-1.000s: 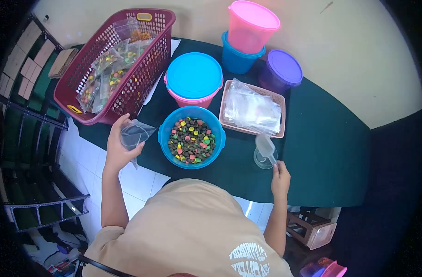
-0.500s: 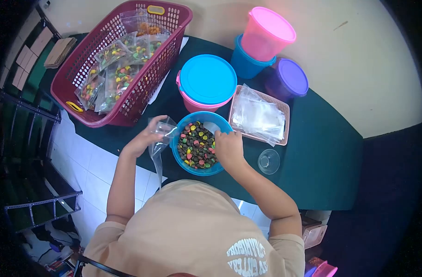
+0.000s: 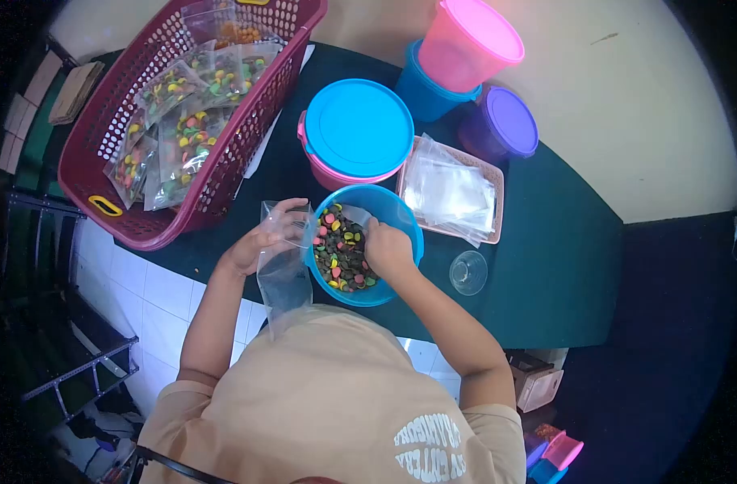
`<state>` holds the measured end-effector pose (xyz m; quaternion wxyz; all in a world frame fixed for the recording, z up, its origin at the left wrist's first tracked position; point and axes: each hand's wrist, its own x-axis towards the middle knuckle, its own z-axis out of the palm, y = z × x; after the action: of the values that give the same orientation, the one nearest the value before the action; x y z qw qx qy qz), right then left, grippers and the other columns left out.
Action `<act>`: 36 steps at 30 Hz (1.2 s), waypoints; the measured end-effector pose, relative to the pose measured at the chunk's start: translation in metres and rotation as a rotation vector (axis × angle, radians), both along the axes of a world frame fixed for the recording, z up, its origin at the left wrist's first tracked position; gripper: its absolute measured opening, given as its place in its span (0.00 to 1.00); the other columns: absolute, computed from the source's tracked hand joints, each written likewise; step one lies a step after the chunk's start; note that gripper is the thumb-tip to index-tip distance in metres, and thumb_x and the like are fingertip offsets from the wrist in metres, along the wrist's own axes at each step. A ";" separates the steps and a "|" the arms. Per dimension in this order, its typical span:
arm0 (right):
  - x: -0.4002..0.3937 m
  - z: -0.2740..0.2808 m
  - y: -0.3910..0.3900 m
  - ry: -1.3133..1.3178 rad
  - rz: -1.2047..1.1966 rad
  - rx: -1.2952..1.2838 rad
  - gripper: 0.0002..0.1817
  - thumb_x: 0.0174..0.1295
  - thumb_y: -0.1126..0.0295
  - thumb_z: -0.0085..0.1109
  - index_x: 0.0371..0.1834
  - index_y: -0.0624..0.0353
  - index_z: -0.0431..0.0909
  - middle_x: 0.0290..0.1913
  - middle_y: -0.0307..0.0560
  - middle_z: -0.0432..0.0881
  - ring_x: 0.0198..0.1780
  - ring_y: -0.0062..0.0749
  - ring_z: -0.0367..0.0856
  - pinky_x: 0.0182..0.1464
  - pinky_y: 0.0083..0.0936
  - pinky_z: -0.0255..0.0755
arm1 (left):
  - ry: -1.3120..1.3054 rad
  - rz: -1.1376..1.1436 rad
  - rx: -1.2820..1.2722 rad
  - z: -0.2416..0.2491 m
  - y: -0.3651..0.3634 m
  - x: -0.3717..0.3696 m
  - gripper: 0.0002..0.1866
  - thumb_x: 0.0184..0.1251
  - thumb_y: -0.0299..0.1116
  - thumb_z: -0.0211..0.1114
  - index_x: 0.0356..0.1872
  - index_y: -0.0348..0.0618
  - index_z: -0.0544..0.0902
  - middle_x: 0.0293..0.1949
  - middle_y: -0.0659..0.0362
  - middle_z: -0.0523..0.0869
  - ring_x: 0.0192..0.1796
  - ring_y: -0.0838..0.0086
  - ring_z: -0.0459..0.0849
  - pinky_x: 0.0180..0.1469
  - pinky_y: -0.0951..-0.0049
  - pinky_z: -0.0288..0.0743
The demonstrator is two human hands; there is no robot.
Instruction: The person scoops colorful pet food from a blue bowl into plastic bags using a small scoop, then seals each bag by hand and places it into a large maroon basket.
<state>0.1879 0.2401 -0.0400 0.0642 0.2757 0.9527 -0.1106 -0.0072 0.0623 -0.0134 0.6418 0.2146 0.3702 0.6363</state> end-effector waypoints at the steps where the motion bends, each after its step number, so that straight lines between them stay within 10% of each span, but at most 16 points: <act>1: 0.000 0.004 0.002 -0.005 -0.008 -0.002 0.08 0.63 0.69 0.48 0.36 0.62 0.73 0.30 0.55 0.81 0.33 0.51 0.82 0.33 0.45 0.75 | -0.006 -0.017 -0.001 0.000 0.004 0.001 0.51 0.44 0.52 0.72 0.70 0.46 0.57 0.61 0.51 0.71 0.62 0.60 0.74 0.64 0.57 0.67; 13: 0.003 0.016 -0.023 -0.063 -0.069 -0.503 0.16 0.67 0.59 0.47 0.38 0.60 0.79 0.35 0.62 0.82 0.39 0.54 0.82 0.41 0.49 0.74 | 0.014 -0.088 -0.024 0.012 0.010 0.014 0.54 0.41 0.52 0.73 0.72 0.49 0.56 0.59 0.53 0.68 0.58 0.65 0.73 0.61 0.58 0.68; 20: 0.022 -0.005 -0.021 -0.038 -0.524 -1.354 0.15 0.69 0.61 0.48 0.36 0.61 0.79 0.23 0.36 0.72 0.24 0.21 0.71 0.24 0.20 0.62 | 0.087 -0.032 -0.040 0.006 0.002 0.022 0.55 0.41 0.54 0.73 0.72 0.49 0.54 0.61 0.53 0.67 0.64 0.63 0.70 0.65 0.54 0.64; 27: 0.033 0.038 -0.016 0.027 -0.465 -1.350 0.17 0.70 0.55 0.50 0.35 0.58 0.78 0.21 0.31 0.69 0.21 0.15 0.62 0.21 0.17 0.52 | 0.215 -0.015 -0.091 0.008 -0.005 0.020 0.56 0.42 0.56 0.73 0.72 0.50 0.54 0.62 0.52 0.68 0.66 0.61 0.68 0.69 0.57 0.60; 36: 0.049 0.063 -0.003 0.155 -0.341 -1.156 0.17 0.69 0.60 0.48 0.37 0.65 0.79 0.26 0.38 0.77 0.29 0.22 0.73 0.35 0.23 0.67 | 0.406 0.153 -0.137 0.012 -0.017 0.020 0.52 0.43 0.55 0.72 0.71 0.49 0.58 0.62 0.53 0.69 0.65 0.62 0.69 0.68 0.59 0.60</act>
<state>0.2373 0.2373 0.0235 0.1154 0.3363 0.6827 -0.6383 0.0128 0.0458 -0.0016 0.5170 0.2657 0.5493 0.6004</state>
